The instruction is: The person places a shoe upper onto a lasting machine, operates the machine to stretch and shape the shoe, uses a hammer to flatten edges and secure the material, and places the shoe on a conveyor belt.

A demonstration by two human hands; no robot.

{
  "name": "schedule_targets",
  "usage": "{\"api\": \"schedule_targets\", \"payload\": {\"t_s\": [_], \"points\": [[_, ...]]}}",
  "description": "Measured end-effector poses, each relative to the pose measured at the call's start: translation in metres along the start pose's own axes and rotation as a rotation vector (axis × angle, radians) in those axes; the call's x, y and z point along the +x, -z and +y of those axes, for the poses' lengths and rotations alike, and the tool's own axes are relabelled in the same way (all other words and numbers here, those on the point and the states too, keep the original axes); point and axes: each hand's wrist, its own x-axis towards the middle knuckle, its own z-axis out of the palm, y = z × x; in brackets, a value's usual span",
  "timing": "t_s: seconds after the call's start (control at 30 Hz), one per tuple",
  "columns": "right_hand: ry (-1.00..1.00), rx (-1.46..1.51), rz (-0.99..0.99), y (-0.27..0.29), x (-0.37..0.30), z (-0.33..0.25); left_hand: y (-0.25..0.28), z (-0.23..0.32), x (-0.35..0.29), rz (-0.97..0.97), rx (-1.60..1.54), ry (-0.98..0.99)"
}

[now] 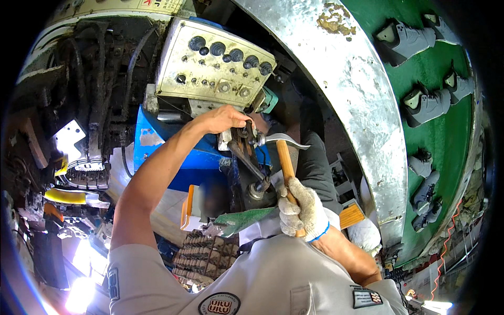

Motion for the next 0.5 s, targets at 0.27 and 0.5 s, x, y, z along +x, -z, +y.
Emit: {"api": "schedule_targets", "payload": {"t_s": [0.27, 0.5], "points": [[0.019, -0.043, 0.018, 0.0, 0.003, 0.003, 0.003, 0.001, 0.002, -0.025, 0.015, 0.022], [0.029, -0.061, 0.03, 0.002, 0.006, -0.003, 0.006, 0.007, 0.0, -0.031, 0.111, 0.054]]}}
